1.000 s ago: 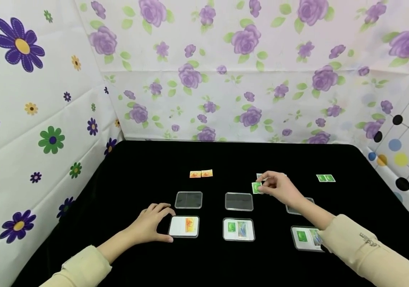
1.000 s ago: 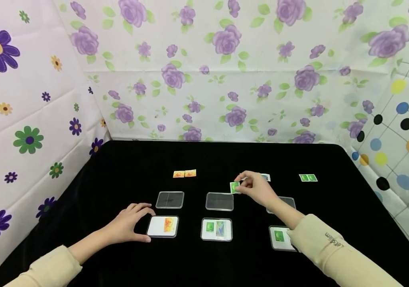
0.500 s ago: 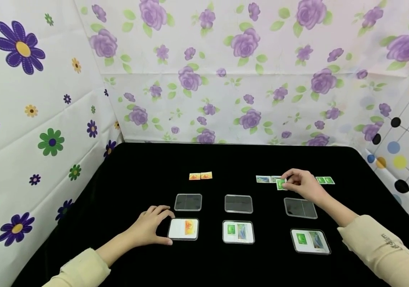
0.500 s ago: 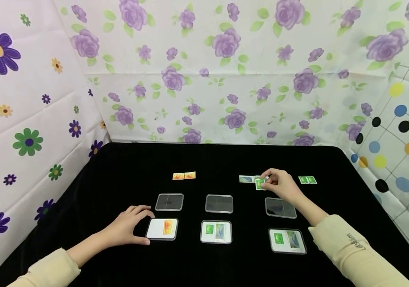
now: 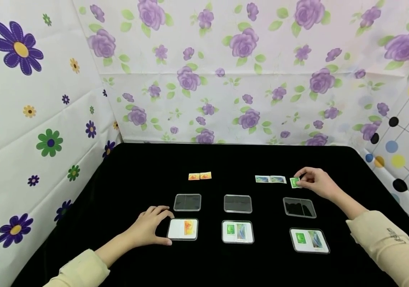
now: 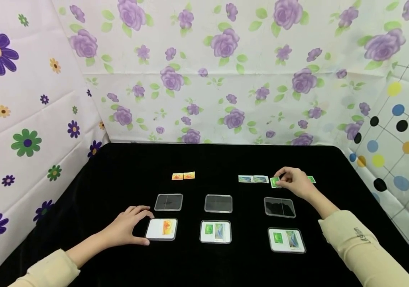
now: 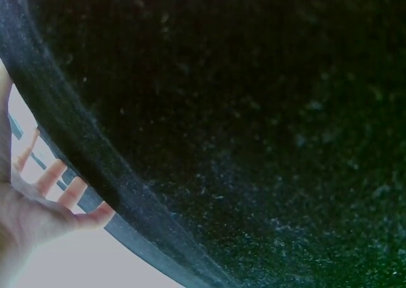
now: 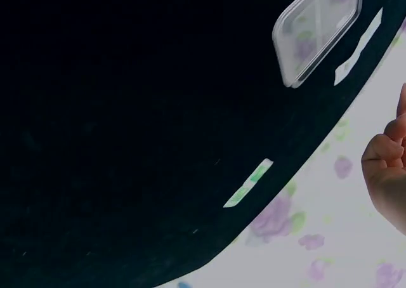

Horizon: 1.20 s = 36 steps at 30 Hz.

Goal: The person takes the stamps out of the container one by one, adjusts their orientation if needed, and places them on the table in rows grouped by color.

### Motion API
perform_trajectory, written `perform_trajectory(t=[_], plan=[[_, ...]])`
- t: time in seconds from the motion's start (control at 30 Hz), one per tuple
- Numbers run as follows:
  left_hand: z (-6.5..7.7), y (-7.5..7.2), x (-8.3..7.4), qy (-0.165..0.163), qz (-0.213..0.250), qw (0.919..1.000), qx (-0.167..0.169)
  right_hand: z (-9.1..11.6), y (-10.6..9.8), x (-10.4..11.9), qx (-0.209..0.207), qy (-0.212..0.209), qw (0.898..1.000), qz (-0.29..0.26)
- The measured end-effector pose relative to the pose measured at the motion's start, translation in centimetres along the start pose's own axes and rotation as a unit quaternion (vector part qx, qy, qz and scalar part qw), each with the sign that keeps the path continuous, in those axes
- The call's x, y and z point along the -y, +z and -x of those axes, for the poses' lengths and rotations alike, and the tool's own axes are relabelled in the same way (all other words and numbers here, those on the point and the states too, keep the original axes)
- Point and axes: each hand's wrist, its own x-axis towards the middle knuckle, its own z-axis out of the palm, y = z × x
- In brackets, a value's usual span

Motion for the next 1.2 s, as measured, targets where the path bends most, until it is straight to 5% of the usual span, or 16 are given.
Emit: perform_trajectory(t=[0.43, 1.2], plan=[[-0.1, -0.1, -0.1, -0.003, 0.001, 1.0, 0.0, 0.1, -2.4, -3.4, -0.009, 0.091, 0.986, 0.136], [0.0, -0.1, 0.1, 0.002, -0.003, 1.0, 0.004, -1.1, -2.0, -5.9, -0.025, 0.139, 0.972, 0.187]])
